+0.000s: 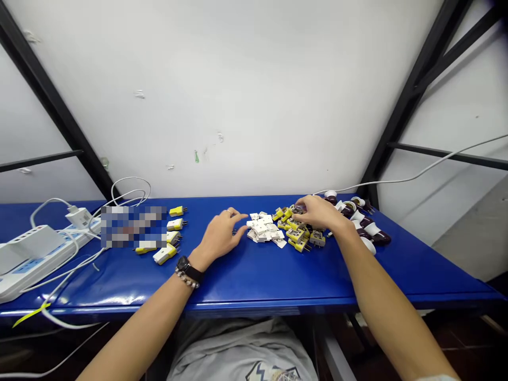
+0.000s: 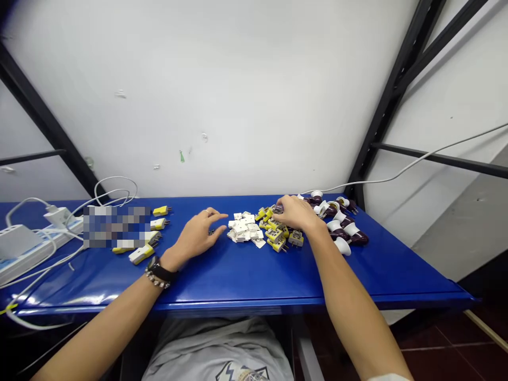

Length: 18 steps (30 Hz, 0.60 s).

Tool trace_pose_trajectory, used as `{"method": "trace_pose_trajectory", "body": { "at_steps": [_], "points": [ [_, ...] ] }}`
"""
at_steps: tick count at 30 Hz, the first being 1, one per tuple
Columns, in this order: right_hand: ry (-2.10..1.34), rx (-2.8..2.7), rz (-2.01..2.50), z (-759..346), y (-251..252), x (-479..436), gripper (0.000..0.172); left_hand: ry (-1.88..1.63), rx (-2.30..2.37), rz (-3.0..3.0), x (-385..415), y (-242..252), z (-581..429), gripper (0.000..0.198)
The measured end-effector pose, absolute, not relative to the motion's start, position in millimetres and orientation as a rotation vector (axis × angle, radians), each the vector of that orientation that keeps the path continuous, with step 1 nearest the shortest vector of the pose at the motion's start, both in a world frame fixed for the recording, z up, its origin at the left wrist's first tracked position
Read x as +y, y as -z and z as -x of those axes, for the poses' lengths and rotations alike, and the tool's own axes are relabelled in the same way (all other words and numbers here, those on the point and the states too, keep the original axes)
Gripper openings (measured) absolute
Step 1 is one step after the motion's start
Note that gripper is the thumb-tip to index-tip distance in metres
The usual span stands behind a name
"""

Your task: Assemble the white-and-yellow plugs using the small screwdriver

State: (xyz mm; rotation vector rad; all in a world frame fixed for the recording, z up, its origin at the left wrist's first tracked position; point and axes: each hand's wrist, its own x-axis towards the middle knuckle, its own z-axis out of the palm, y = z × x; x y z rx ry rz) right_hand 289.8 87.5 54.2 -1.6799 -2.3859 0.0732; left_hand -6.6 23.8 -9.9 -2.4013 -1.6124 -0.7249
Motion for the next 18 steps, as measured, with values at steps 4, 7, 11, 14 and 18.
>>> {"method": "trace_pose_trajectory", "body": {
  "at_steps": [4,7,11,14,18],
  "points": [
    [-0.110,-2.320,1.586,-283.5,-58.6,79.8,0.039,0.598,-1.828,2.152,30.6,0.2,45.4,0.042],
    [-0.107,-2.254,1.470,-280.0,-61.6,75.4,0.031,0.351,-2.068,1.954,34.0,-1.8,91.5,0.057],
    [-0.123,-2.175,1.305,-275.5,-61.5,73.7,0.031,0.043,-2.349,1.973,32.7,-4.7,149.4,0.055],
    [-0.089,-2.111,1.258,-272.1,-60.1,74.4,0.030,-0.005,-2.375,2.072,31.3,-8.5,170.3,0.033],
    [-0.051,-2.016,1.166,-268.0,-58.4,75.9,0.029,0.164,-2.325,2.173,33.7,-10.2,174.3,0.028]
  ]
}}
